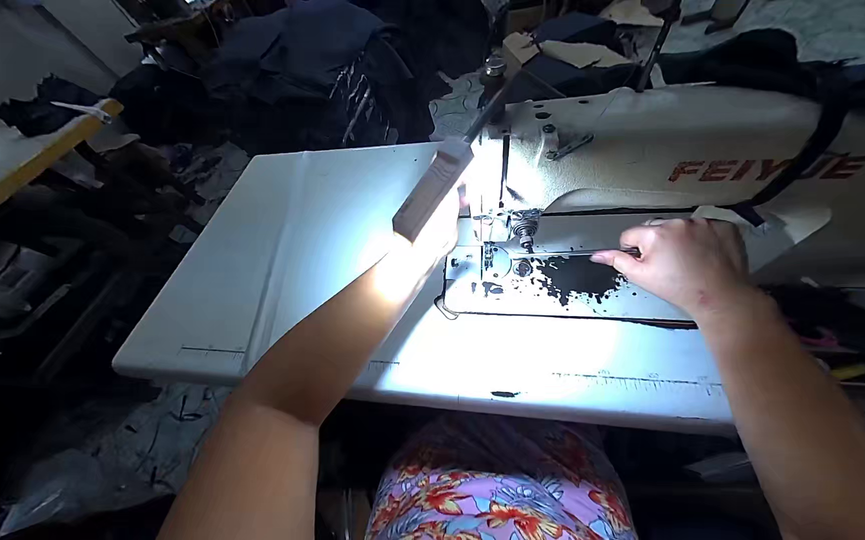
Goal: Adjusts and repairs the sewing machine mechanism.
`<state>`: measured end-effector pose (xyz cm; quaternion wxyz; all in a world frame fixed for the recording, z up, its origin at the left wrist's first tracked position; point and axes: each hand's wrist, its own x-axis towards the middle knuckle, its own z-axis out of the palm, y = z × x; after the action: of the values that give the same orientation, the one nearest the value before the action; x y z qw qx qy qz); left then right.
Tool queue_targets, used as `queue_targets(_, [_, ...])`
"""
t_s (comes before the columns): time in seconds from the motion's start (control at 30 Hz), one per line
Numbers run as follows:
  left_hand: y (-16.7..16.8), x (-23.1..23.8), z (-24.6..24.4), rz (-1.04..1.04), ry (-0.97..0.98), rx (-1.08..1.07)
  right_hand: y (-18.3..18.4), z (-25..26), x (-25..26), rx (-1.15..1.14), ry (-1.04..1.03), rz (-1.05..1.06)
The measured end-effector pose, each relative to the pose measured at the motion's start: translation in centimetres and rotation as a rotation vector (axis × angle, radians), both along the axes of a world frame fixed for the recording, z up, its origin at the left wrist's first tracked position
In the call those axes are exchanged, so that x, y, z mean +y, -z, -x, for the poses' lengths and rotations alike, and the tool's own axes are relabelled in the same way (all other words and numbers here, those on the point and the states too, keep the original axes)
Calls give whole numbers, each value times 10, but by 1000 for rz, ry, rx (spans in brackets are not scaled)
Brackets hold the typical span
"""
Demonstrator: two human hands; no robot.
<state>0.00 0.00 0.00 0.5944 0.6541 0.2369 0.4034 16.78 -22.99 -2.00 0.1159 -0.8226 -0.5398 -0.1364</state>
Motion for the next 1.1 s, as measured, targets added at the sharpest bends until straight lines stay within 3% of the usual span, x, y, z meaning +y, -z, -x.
queue_targets(0.07, [8,8,33,89,67,-56,-14,10,-24,-2,116,100])
queue_targets(0.13, [19,4,76,24,26,34,-17,19,-56,45,233,131])
queue_targets(0.23, [45,-16,146,-46,-6,232,-3,33,-108,151,277,22])
queue_targets(0.37, [89,-45,195,-26,-68,83,29,79,-135,306,154,-248])
queue_targets(0.5, [114,-53,200,-197,-77,-66,79,125,-107,393,-117,-522])
queue_targets(0.7, [129,-55,192,-686,-179,82,104,148,-62,55,-267,-504])
queue_targets(0.8, [135,-61,190,-871,-241,79,107,147,-47,22,-305,-515])
queue_targets(1.1, [134,-67,201,-767,-250,-85,108,152,-46,-116,-206,-429])
